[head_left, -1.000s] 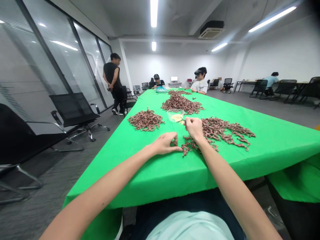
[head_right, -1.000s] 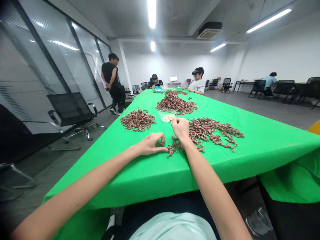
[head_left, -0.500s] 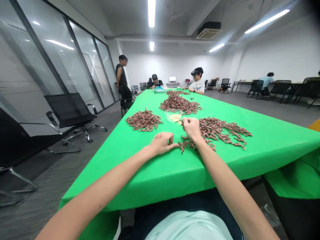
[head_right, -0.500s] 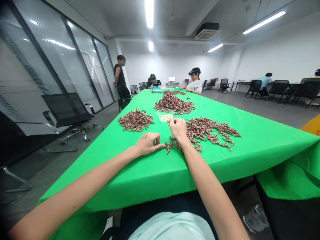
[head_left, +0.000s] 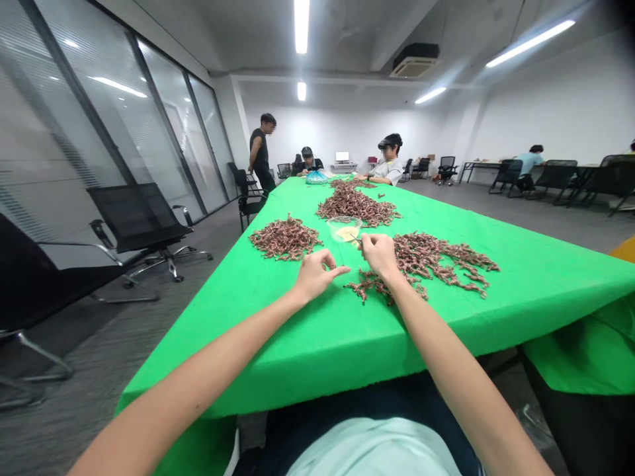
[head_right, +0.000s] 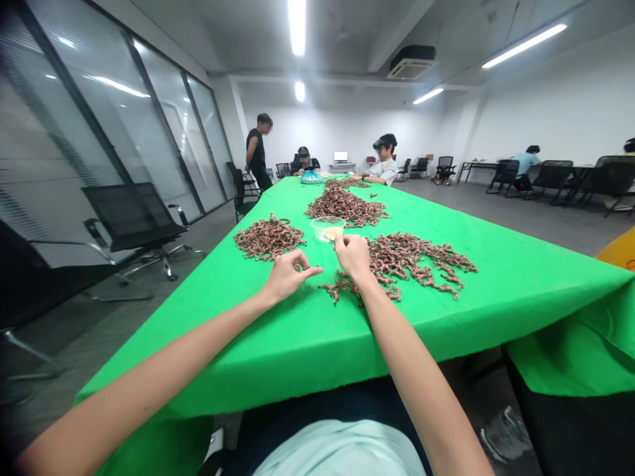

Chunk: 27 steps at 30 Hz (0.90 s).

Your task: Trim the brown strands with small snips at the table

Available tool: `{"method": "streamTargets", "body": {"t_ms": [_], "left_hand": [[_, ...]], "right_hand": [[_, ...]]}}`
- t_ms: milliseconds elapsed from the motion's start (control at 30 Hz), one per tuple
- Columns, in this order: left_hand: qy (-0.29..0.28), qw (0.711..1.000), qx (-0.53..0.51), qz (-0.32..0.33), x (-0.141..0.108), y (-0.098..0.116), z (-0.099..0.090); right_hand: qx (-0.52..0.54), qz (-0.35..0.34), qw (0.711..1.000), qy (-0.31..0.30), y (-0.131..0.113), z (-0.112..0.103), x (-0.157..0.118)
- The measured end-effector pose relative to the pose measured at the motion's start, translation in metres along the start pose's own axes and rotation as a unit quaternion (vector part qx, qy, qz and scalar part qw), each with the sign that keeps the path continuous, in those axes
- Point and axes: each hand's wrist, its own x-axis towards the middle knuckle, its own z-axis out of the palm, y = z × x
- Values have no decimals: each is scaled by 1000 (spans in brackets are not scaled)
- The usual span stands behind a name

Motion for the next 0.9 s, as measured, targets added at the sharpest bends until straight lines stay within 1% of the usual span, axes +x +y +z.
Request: {"method": "streamTargets", "body": {"t_ms": [100,233,333,400,467,567,633,733,833,900], "left_hand": [[-13,992,-105,-67,3,-4,0],[-22,957,-236,-167,7,-9,-2],[-17,929,-293,-227,9,-5,-6],[-10,916,-314,-248,10,-1,-9],[-8,909,-332,-250,10,2,-13],[-17,909,-350,-225,8,2,-18],[-40,915,-347,-203,5,-1,-23],[-81,931,-305,-184,-1,-5,-31],[-89,947,-263,-161,-3,-8,-38],[-86,949,-268,-145,-2,-8,-40]], "right_hand": [[-1,-2,1000,-2,0,0,0],[0,-3,1000,-7,0,0,1],[11,-4,1000,-20,-1,0,0],[19,-2,999,-31,-2,0,0],[26,0,999,-41,-3,-1,-1],[31,-3,998,-58,-3,-1,-2],[28,-15,997,-75,-3,-1,-3],[16,-45,993,-112,-3,2,-4],[5,-59,989,-136,-3,4,-6],[3,-56,988,-144,-3,4,-7]]}}
